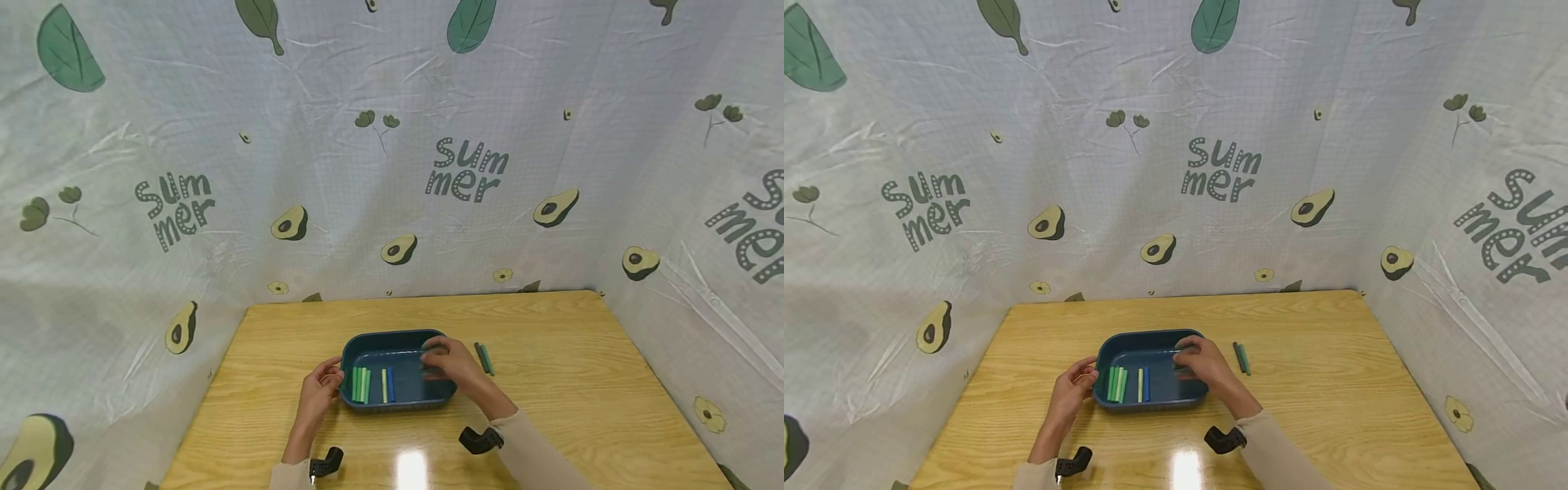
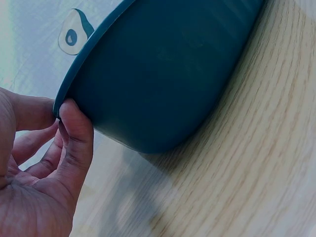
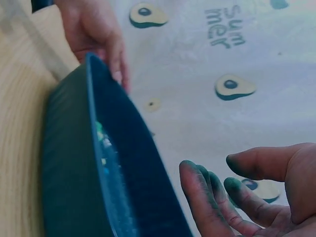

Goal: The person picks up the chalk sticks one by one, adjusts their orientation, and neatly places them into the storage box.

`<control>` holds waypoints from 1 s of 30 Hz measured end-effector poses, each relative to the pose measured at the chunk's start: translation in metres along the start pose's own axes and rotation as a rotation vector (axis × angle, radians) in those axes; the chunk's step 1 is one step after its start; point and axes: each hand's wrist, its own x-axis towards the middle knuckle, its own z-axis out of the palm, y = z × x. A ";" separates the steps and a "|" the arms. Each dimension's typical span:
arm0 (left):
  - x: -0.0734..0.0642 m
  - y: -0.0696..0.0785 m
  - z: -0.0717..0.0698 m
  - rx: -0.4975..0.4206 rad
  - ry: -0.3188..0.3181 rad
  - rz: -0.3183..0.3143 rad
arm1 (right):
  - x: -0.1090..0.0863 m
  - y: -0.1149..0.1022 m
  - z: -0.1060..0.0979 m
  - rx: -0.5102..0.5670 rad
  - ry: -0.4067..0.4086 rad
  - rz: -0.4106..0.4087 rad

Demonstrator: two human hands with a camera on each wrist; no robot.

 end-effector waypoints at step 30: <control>-0.001 0.000 0.000 0.010 0.007 -0.004 | -0.051 -0.010 -0.067 -0.361 0.367 -0.160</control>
